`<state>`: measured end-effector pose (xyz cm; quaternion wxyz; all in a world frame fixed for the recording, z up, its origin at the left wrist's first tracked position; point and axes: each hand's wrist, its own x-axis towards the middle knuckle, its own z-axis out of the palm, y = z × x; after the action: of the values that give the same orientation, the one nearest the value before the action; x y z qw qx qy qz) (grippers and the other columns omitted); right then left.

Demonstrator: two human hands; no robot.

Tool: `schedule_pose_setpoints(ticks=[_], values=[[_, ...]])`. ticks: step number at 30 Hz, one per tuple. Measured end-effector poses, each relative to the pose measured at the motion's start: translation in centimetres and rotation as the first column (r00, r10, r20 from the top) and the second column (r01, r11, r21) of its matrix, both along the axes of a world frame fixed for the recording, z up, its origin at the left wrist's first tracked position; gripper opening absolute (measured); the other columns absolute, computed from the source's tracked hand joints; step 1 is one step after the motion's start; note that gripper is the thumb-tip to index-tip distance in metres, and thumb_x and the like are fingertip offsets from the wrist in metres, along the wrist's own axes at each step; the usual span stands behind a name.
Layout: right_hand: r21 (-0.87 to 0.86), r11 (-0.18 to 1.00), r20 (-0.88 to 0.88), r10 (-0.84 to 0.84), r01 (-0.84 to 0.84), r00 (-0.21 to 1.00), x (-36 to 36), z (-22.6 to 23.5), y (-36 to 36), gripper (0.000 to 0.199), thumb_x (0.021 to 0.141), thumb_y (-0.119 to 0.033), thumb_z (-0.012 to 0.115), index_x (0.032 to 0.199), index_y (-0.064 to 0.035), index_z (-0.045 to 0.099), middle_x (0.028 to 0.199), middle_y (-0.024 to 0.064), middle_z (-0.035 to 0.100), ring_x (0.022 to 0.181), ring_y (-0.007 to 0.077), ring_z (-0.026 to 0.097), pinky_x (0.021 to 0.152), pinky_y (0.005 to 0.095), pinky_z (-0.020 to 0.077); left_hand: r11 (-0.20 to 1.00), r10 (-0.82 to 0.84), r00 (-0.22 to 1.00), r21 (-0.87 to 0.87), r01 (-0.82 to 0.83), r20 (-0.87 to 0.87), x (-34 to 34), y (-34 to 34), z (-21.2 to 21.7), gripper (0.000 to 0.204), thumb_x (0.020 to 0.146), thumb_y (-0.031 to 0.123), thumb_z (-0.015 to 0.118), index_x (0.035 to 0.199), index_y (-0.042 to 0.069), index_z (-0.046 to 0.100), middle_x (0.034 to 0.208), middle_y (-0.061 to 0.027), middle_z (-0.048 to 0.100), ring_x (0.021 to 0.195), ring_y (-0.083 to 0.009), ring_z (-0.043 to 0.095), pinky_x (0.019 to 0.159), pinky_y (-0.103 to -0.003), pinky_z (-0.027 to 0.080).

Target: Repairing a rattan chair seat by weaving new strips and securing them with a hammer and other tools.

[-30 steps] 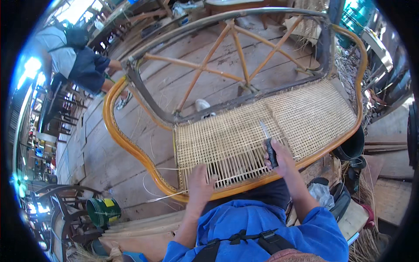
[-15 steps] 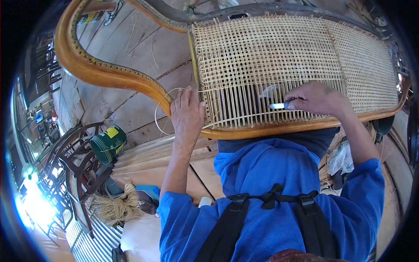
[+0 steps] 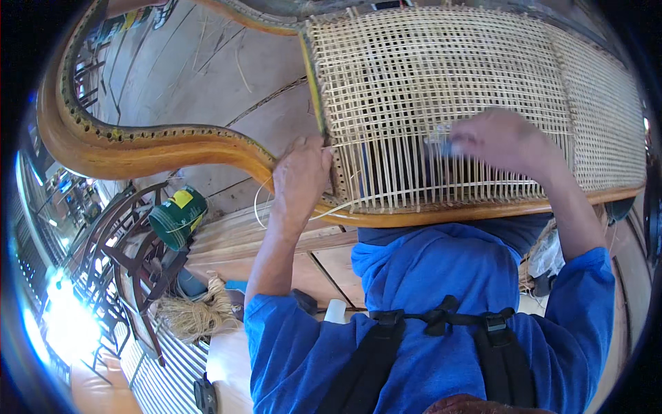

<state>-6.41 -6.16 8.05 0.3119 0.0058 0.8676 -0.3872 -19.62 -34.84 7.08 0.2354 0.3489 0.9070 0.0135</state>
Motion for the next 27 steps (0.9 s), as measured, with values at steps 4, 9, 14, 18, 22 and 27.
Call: schedule_pose_setpoints(ticks=[4,9,14,18,22,27], values=[[-0.106,0.987,0.100,0.128,-0.117,0.987,-1.6,1.1,-1.4,0.021,0.087,-0.029,0.056,0.087,-0.0085,0.062,0.069,0.0101,0.059,0.066,0.0276,0.060,0.061,0.0406,0.0461,0.997,0.074,0.997,0.034,-0.073,-0.021,0.7,-0.3,0.0,0.016,0.086,0.020,0.057,0.090,0.004,0.057,0.086,-0.0179,0.061,0.084,-0.0362,0.058,0.072,-0.044,0.047],[0.019,0.996,-0.176,-0.082,0.086,0.981,-1.3,-2.0,-5.0,0.025,0.089,-0.029,0.055,0.098,-0.0071,0.062,0.080,0.0133,0.063,0.073,0.0278,0.062,0.065,0.0381,0.0485,0.991,0.121,0.991,-0.064,-0.117,0.065,1.1,1.2,-0.1,0.019,0.089,0.020,0.049,0.094,0.004,0.057,0.087,-0.0210,0.061,0.083,-0.0394,0.059,0.071,-0.046,0.047],[-0.298,0.807,-0.062,-0.550,0.510,0.833,9.9,0.1,-1.3,0.039,0.089,-0.025,0.058,0.121,-0.0030,0.054,0.087,0.0062,0.064,0.074,0.0146,0.059,0.066,0.0296,0.0466,0.988,0.111,0.985,-0.117,-0.095,0.134,0.3,1.1,-0.6,0.023,0.091,0.022,0.042,0.090,0.003,0.055,0.086,-0.0262,0.061,0.082,-0.0418,0.060,0.069,-0.050,0.046],[-0.376,0.101,0.235,-0.951,0.921,0.201,25.2,2.2,-0.9,0.034,0.088,-0.019,0.060,0.117,-0.0015,0.056,0.087,-0.0015,0.061,0.071,0.0060,0.051,0.064,0.0213,0.0428,0.996,0.089,0.963,-0.012,-0.089,0.253,-1.9,-2.2,-1.6,0.021,0.090,0.022,0.048,0.091,0.003,0.056,0.072,-0.0138,0.057,0.062,-0.0256,0.056,0.055,-0.037,0.043],[-0.178,-0.213,0.291,-0.944,0.961,-0.155,39.7,-1.4,-6.9,0.024,0.088,-0.020,0.058,0.106,-0.0041,0.057,0.079,-0.0027,0.055,0.067,0.0056,0.050,0.059,0.0211,0.0391,0.983,0.177,0.894,-0.030,-0.181,0.411,-2.9,-1.1,-2.1,0.022,0.089,0.026,0.052,0.080,0.006,0.052,0.066,0.0008,0.049,0.052,-0.0061,0.046,0.043,-0.022,0.033],[0.021,-0.371,0.130,-0.920,0.928,-0.371,46.7,-8.1,-17.4,0.025,0.086,-0.016,0.059,0.104,0.0009,0.059,0.082,0.0003,0.059,0.069,0.0090,0.052,0.063,0.0239,0.0431,0.959,0.283,0.852,-0.156,-0.238,0.441,-2.4,0.8,-2.6,0.031,0.085,0.037,0.059,0.078,0.008,0.050,0.067,-0.0004,0.052,0.051,-0.0076,0.047,0.042,-0.022,0.033]])
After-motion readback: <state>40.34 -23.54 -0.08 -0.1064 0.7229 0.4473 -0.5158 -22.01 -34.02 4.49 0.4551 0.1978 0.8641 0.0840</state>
